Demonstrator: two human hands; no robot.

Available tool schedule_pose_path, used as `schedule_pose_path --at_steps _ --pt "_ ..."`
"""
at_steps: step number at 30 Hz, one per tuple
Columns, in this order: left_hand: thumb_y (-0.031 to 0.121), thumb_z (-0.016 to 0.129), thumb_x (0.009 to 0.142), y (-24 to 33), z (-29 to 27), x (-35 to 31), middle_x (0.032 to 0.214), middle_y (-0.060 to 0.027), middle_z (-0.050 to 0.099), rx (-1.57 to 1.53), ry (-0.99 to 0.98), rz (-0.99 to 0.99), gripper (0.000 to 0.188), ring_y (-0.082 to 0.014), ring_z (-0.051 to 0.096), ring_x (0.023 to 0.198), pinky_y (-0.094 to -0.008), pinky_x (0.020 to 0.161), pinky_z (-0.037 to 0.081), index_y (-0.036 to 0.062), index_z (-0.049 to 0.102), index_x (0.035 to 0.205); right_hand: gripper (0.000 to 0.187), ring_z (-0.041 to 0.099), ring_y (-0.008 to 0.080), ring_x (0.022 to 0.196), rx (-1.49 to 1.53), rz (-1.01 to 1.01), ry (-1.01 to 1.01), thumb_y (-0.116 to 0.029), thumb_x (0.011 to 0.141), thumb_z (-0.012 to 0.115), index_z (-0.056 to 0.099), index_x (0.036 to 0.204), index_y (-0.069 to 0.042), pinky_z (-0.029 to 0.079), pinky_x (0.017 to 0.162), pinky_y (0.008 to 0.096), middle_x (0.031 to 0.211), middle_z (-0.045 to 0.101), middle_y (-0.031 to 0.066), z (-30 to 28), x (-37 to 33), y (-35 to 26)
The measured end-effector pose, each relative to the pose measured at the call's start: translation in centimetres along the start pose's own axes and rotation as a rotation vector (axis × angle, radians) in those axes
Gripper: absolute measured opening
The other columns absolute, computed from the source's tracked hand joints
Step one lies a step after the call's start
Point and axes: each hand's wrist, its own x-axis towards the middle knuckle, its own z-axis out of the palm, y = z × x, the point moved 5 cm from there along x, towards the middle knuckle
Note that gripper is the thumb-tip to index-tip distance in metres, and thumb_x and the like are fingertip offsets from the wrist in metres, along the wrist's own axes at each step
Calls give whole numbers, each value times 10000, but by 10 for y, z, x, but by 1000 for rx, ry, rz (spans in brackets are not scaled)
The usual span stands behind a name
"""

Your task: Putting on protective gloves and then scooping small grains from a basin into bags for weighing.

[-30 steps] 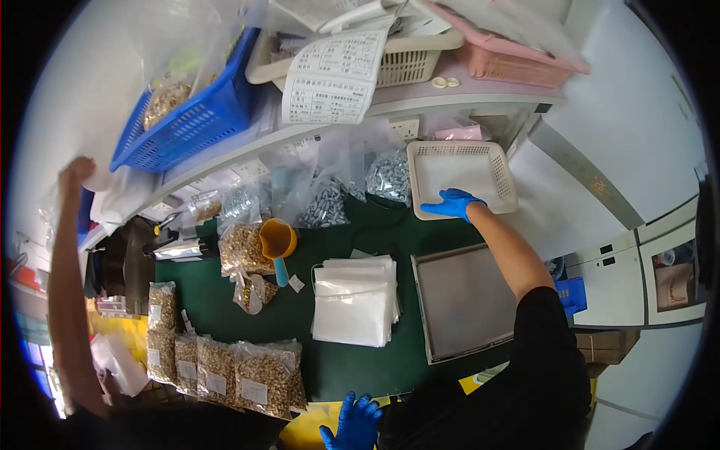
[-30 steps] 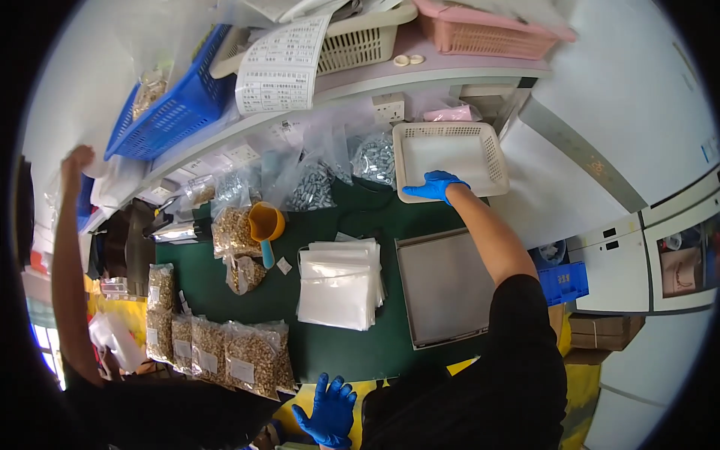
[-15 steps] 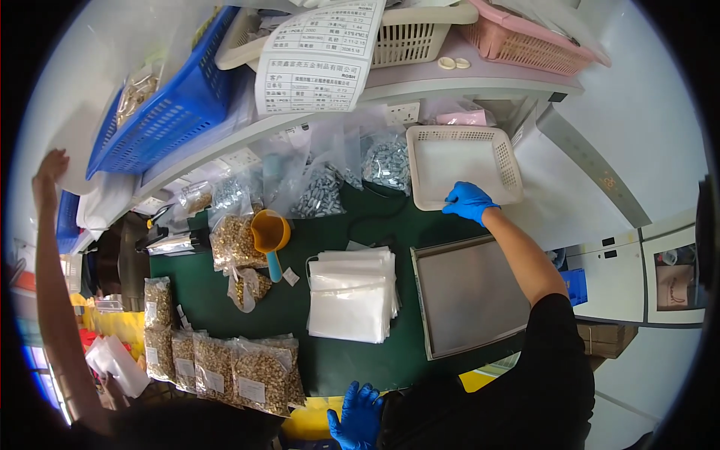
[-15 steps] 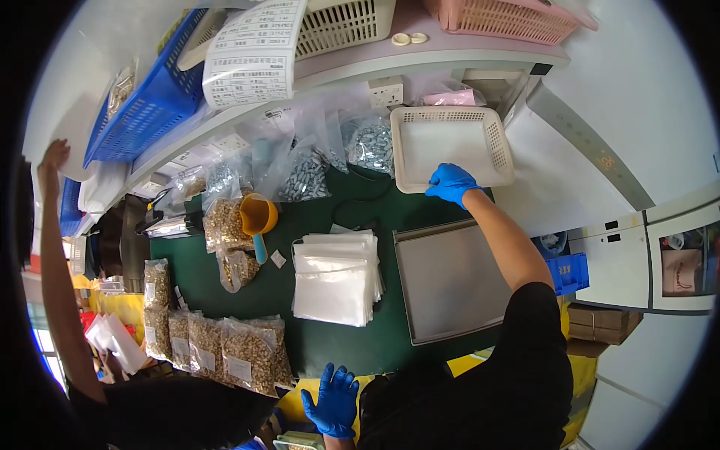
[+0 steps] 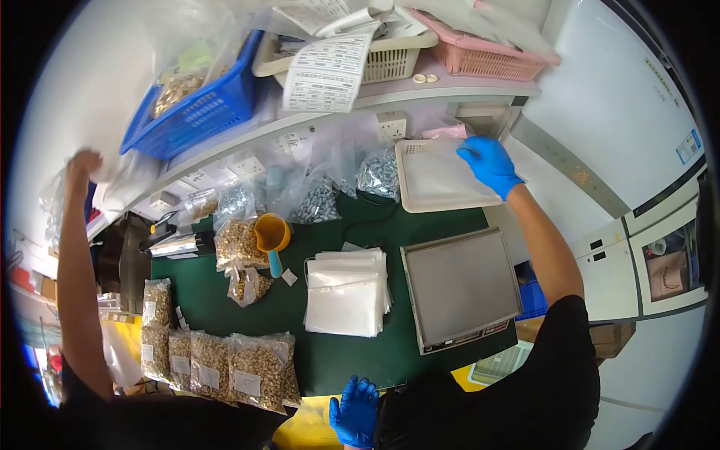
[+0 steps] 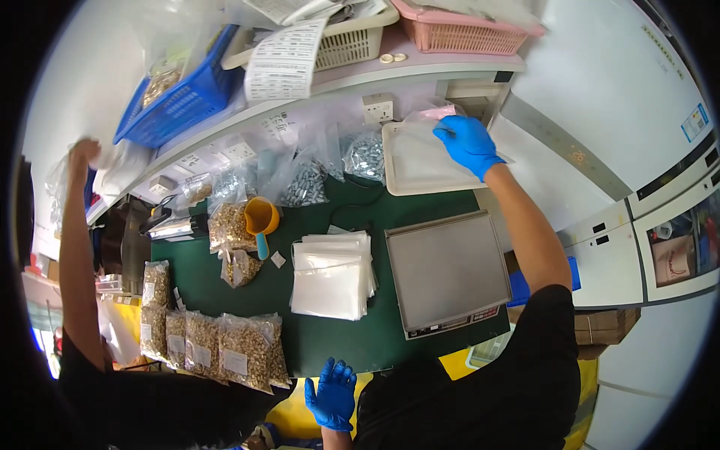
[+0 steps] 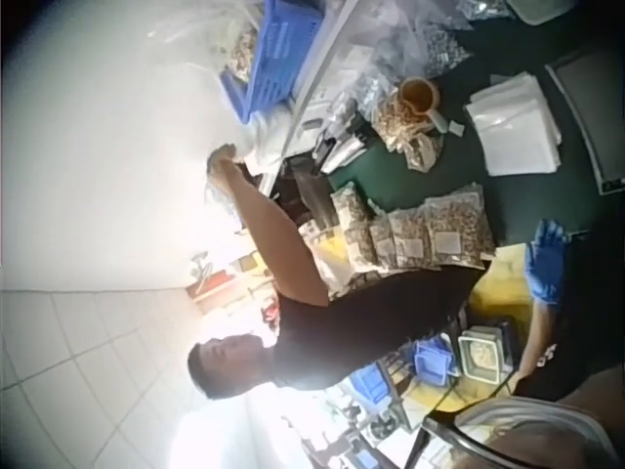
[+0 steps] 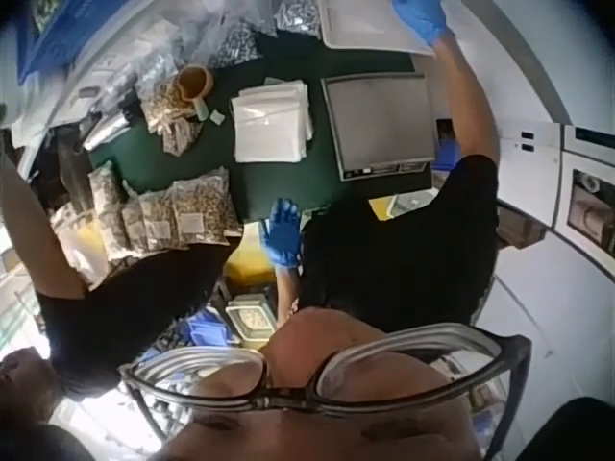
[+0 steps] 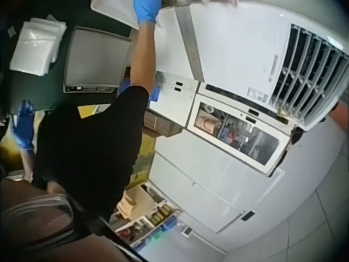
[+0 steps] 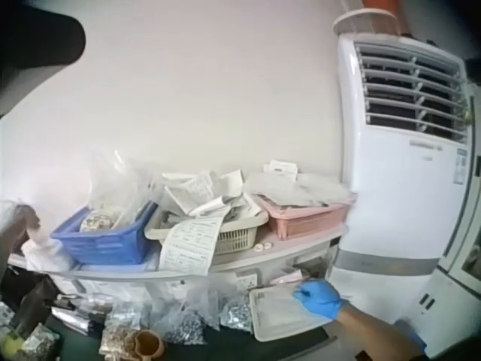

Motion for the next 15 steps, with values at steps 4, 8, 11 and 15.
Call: schedule_pose_path --at_steps 4,8,11,15 --pt "473 429 876 17 -31 -25 1156 -195 556 -35 -32 92 614 -325 531 1044 -428 953 381 -8 458 1256 150 556 113 677 456 15 -41 -171 853 610 633 887 -27 434 595 255 782 624 27 -37 2 -89" --pt "462 425 880 10 -23 -16 1140 -188 563 -38 -63 7 591 -319 536 1023 -426 946 382 -7 474 1237 135 488 58 644 613 125 -13 -183 861 594 619 860 -51 393 571 215 726 564 -30 -84 -12 -108" --pt "453 423 883 17 -19 -17 1149 -194 556 -23 -155 16 591 -325 526 1042 -429 946 381 -14 465 1243 116 475 46 634 612 213 47 -184 870 572 617 855 -79 392 579 207 713 545 -47 -100 -18 -139" --pt "441 467 863 25 -28 -29 1199 -205 527 17 -277 66 620 -337 492 1111 -437 986 350 -31 435 1263 118 470 32 632 767 138 70 -202 871 563 614 863 -97 389 562 208 722 536 -57 -100 -25 -168"
